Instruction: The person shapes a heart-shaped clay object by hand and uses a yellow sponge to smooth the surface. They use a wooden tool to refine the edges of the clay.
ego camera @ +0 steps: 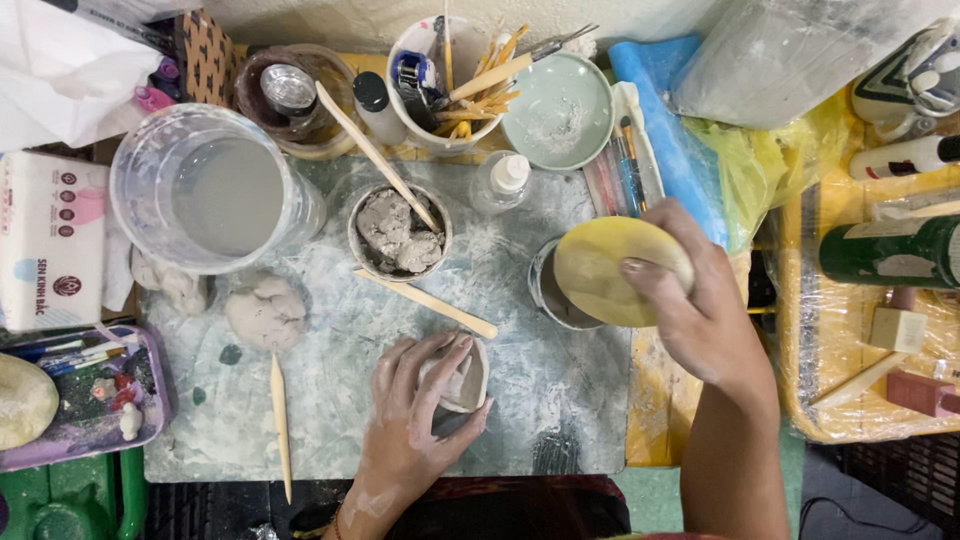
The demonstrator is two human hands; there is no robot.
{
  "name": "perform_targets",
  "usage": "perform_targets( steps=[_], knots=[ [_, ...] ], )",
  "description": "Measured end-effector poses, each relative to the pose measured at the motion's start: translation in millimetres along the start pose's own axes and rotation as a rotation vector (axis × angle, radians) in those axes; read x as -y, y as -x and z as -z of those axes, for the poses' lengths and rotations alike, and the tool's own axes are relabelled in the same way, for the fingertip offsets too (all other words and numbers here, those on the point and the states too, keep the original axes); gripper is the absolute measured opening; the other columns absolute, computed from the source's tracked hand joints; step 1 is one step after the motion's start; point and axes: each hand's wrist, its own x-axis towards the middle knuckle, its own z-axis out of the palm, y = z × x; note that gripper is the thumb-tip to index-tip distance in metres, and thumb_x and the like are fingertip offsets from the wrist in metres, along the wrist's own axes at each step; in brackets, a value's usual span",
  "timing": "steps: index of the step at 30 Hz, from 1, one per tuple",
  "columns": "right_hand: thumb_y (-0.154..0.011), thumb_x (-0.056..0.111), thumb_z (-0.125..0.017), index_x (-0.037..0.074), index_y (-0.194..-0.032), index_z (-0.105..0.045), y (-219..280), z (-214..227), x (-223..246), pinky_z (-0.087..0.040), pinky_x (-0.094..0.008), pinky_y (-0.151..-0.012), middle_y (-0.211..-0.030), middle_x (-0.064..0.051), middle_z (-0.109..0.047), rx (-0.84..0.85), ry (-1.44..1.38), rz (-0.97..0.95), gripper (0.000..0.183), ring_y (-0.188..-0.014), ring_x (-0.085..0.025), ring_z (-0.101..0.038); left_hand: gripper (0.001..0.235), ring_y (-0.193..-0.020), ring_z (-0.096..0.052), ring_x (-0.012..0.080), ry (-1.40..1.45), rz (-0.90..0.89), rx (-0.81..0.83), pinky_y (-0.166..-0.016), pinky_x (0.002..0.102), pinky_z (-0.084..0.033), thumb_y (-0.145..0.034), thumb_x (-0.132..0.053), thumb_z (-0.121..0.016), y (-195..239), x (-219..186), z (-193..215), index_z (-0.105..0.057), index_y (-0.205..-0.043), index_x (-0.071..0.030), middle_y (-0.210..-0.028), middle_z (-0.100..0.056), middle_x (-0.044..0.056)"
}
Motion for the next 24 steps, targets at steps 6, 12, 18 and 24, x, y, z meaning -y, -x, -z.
perform_targets(
  steps=[6,12,18,24],
  knots=[
    [-0.099,0.005,-0.049,0.001,-0.113,-0.042,49.7,-15.2,-13.2,-0.061,-0.038,-0.054,-0.107,-0.021,-0.066,-0.110,-0.689,-0.106,0.016,-0.084,-0.030,-0.074,0.082,-0.129,-0.051,0.0356,0.153,0.072,-0.030,-0.110,0.052,-0.042,-0.075,-0.029,-0.087,4.6,5.6,4.7,-0.050,-0.145,-0.009,-0.138,-0.058,0.011],
    [-0.100,-0.003,-0.051,0.003,-0.129,-0.034,94.8,-84.1,1.6,-0.056,-0.049,-0.100,-0.132,-0.027,-0.056,-0.087,-0.736,0.022,0.034,-0.122,-0.043,-0.063,0.109,-0.136,-0.054,0.0330,0.744,0.159,-0.097,-0.114,0.046,-0.043,-0.088,-0.035,-0.081,24.3,19.4,16.2,-0.013,-0.168,-0.006,-0.147,-0.054,0.023],
    [-0.086,0.002,-0.064,0.000,-0.133,-0.063,85.3,-138.2,34.7,-0.045,-0.052,-0.114,-0.144,-0.022,-0.062,0.081,-0.002,0.311,0.047,-0.143,-0.048,-0.051,0.111,-0.127,-0.065,0.0276,0.682,0.060,-0.155,-0.107,0.040,-0.061,-0.096,-0.057,-0.072,38.8,32.9,-6.1,-0.004,-0.167,-0.005,-0.143,-0.058,0.021],
    [-0.086,0.012,-0.079,0.006,-0.118,-0.072,114.4,-166.2,30.7,-0.052,-0.052,-0.113,-0.135,-0.014,-0.068,-0.188,0.024,0.476,0.034,-0.141,-0.045,-0.054,0.110,-0.122,-0.061,0.0308,1.032,0.139,-0.271,-0.108,0.044,-0.056,-0.102,-0.063,-0.062,47.5,10.3,-13.9,0.003,-0.171,-0.007,-0.135,-0.055,0.021]
  ],
)
